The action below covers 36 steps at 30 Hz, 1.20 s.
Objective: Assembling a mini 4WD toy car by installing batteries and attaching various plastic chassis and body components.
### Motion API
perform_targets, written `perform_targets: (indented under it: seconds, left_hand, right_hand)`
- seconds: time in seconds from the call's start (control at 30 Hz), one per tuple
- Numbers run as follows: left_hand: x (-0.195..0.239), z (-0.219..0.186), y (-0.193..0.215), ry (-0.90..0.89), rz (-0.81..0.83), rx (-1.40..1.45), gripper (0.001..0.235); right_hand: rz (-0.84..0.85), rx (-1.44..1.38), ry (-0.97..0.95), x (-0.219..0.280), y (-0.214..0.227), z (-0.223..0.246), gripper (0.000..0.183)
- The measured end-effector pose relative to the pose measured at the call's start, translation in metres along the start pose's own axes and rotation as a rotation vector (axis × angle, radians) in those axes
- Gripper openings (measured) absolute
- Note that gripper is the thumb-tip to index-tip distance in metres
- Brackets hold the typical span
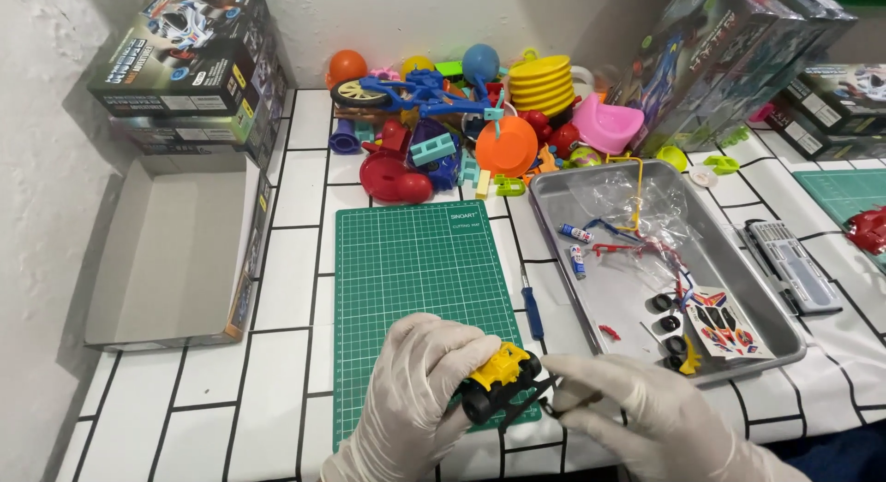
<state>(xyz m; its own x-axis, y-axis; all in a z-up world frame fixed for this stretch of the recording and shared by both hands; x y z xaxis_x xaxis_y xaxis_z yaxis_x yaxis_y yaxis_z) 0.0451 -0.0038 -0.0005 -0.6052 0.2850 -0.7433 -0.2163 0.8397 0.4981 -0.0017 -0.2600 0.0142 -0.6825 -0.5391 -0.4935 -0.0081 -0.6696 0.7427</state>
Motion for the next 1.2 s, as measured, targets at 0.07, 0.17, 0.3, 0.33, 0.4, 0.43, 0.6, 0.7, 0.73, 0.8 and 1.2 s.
perform_targets:
  seconds: [0.07,0.17,0.3,0.33,0.4,0.43,0.6,0.7,0.73,0.8,1.2]
  left_hand:
    - [-0.002,-0.006,0.002,-0.001,-0.008,0.007,0.026]
    - [-0.002,-0.012,0.005,-0.003,-0.041,-0.028,0.026]
    - [-0.002,-0.017,0.009,-0.023,-0.075,-0.110,0.023]
    - [-0.001,-0.019,0.010,-0.022,-0.076,-0.111,0.023]
    - [-0.001,-0.022,0.011,-0.026,-0.085,-0.143,0.024]
    - [-0.001,-0.023,0.011,-0.027,-0.088,-0.144,0.024]
    - [0.001,-0.025,0.013,-0.031,-0.113,-0.155,0.025]
    - [0.000,-0.026,0.011,-0.040,-0.172,-0.173,0.022]
    - [0.001,-0.025,0.012,-0.041,-0.175,-0.173,0.022]
    - [0.003,-0.024,0.012,-0.041,-0.136,-0.205,0.026]
    - [0.010,-0.013,0.014,-0.015,-0.051,-0.194,0.034]
  right_hand:
    - [-0.009,0.037,0.070,-0.003,-0.005,0.008,0.053]
    - [-0.030,0.113,0.110,-0.003,-0.013,0.016,0.053]
    - [-0.234,0.259,0.103,-0.014,-0.019,0.044,0.042]
    - [-0.233,0.258,0.106,-0.015,-0.024,0.048,0.042]
    - [-0.404,0.337,0.044,-0.017,-0.032,0.055,0.035]
    - [-0.404,0.338,0.047,-0.019,-0.033,0.058,0.035]
    - [-0.540,0.333,-0.023,-0.029,-0.046,0.073,0.028]
    - [-0.587,0.297,-0.102,-0.028,-0.054,0.074,0.031]
    - [-0.587,0.298,-0.100,-0.028,-0.056,0.073,0.031]
    - [-0.566,0.320,-0.121,-0.028,-0.059,0.070,0.030]
    - [-0.468,0.375,-0.019,-0.022,-0.066,0.050,0.031]
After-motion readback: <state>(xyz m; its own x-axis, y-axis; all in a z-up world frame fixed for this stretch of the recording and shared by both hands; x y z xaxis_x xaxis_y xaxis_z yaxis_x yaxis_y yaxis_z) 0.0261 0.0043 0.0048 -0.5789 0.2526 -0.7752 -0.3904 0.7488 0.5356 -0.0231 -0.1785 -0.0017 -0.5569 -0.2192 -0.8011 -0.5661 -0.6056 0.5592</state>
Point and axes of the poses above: each hand's wrist, its own x-axis away from the middle knuckle, its own y-axis out of the back of the hand, z = x × y, the point moved 1 cm from there along -x, towards the middle knuckle, and after that the axes turned 11 degrees about y, right-handed, at the moved point
